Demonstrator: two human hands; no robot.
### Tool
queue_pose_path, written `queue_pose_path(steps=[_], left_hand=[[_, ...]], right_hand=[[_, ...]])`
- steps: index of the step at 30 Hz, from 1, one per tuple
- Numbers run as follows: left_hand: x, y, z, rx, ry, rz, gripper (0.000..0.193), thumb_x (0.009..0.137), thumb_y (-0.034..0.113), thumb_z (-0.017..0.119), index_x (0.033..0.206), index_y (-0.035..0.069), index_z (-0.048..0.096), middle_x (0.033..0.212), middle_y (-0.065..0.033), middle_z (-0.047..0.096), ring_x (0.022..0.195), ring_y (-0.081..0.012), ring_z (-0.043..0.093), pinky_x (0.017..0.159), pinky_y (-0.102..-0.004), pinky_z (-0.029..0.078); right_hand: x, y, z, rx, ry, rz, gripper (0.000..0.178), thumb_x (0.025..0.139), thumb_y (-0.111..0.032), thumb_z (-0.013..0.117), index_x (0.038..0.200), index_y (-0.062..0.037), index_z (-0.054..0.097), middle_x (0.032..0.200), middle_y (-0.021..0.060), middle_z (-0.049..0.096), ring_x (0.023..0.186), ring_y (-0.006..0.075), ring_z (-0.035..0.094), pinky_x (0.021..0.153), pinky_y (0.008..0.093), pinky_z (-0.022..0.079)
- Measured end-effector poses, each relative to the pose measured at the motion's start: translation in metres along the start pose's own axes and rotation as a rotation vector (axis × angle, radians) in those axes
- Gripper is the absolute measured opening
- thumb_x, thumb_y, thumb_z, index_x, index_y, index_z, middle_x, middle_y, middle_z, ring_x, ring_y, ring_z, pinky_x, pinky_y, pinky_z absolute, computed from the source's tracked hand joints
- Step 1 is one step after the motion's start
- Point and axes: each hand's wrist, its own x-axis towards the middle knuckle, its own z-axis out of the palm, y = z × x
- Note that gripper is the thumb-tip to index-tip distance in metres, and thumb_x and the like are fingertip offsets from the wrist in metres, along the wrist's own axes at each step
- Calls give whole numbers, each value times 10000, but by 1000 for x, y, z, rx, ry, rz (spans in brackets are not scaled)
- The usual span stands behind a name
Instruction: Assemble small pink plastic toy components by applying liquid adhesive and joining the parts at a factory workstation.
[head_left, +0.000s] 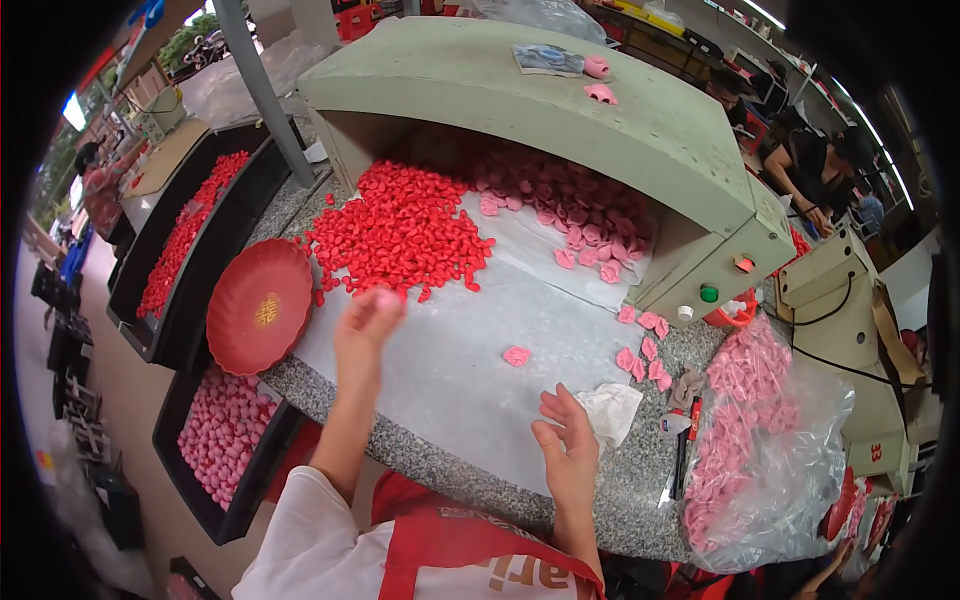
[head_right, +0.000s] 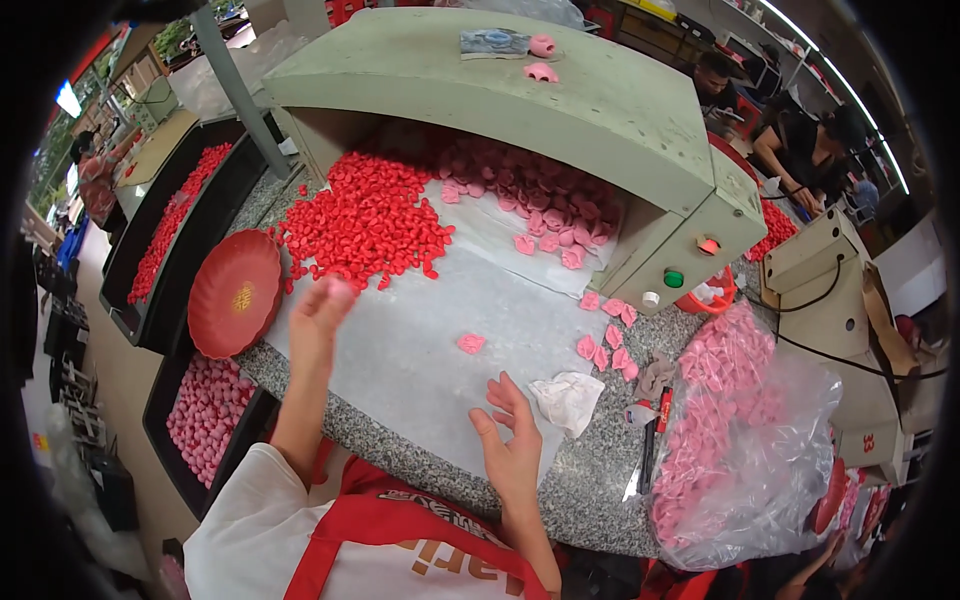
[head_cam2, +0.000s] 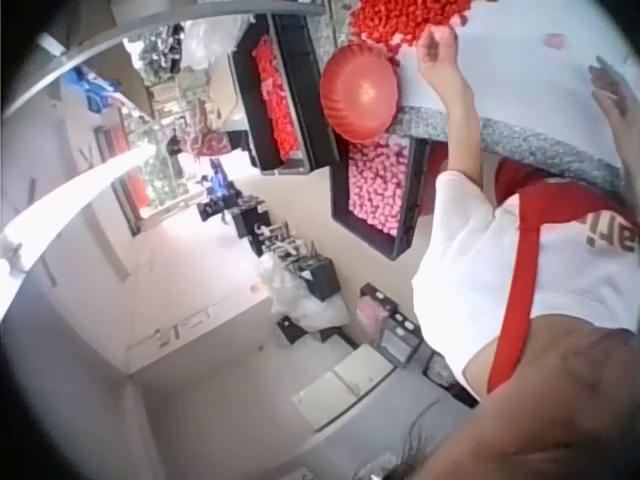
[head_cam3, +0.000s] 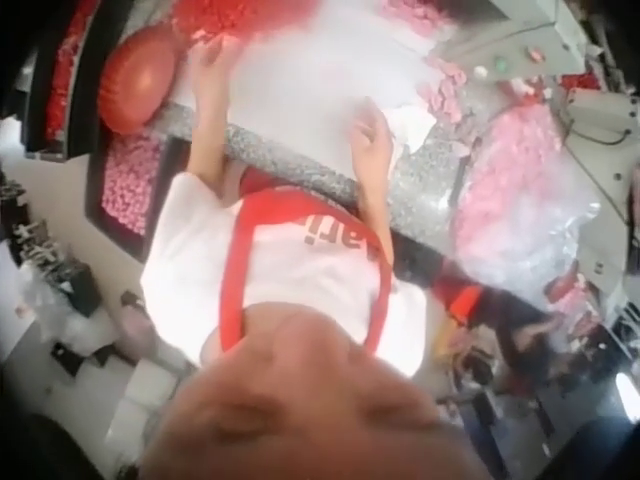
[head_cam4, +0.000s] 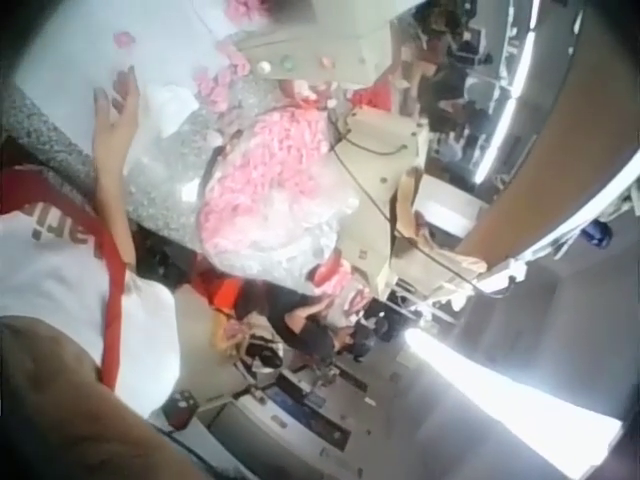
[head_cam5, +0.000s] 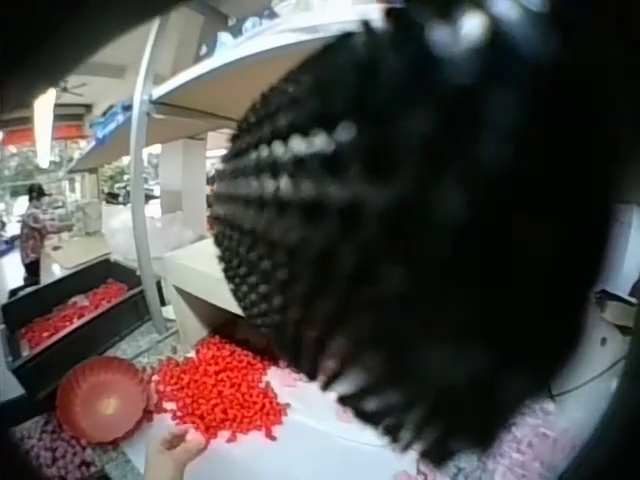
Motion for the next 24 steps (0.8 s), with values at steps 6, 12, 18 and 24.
queue_pose_path(steps=[6,12,18,24], left_hand=[[53,47,-53,680,576,495,296,775,79,602,1056,0,554,1079,-87,514,861,-117,550,743,-221,445],[108,1,60,715,-132,635,230,753,98,610,968,16,596,929,-102,563,844,-189,564,719,-276,454],[200,-71,164,1107,-237,624,251,694,174,622,906,43,604,959,-176,561,834,-322,566,675,-398,473],[223,-104,183,1280,-85,911,274,669,265,636,869,80,617,813,-159,602,755,-344,569,681,-410,466]], right_hand=[[3,7,-4,-76,-111,17,356,762,-94,603,1098,-11,521,1022,122,578,930,195,558,763,288,444],[0,8,-10,-172,-196,-19,245,781,-64,574,1018,0,566,953,91,591,874,155,560,752,263,444],[-10,5,-17,-188,-146,10,207,781,-68,575,979,-9,590,909,80,600,824,136,565,728,245,442],[-7,7,-19,-210,-108,41,199,776,-77,584,962,-5,594,870,69,608,798,124,569,713,234,439]])
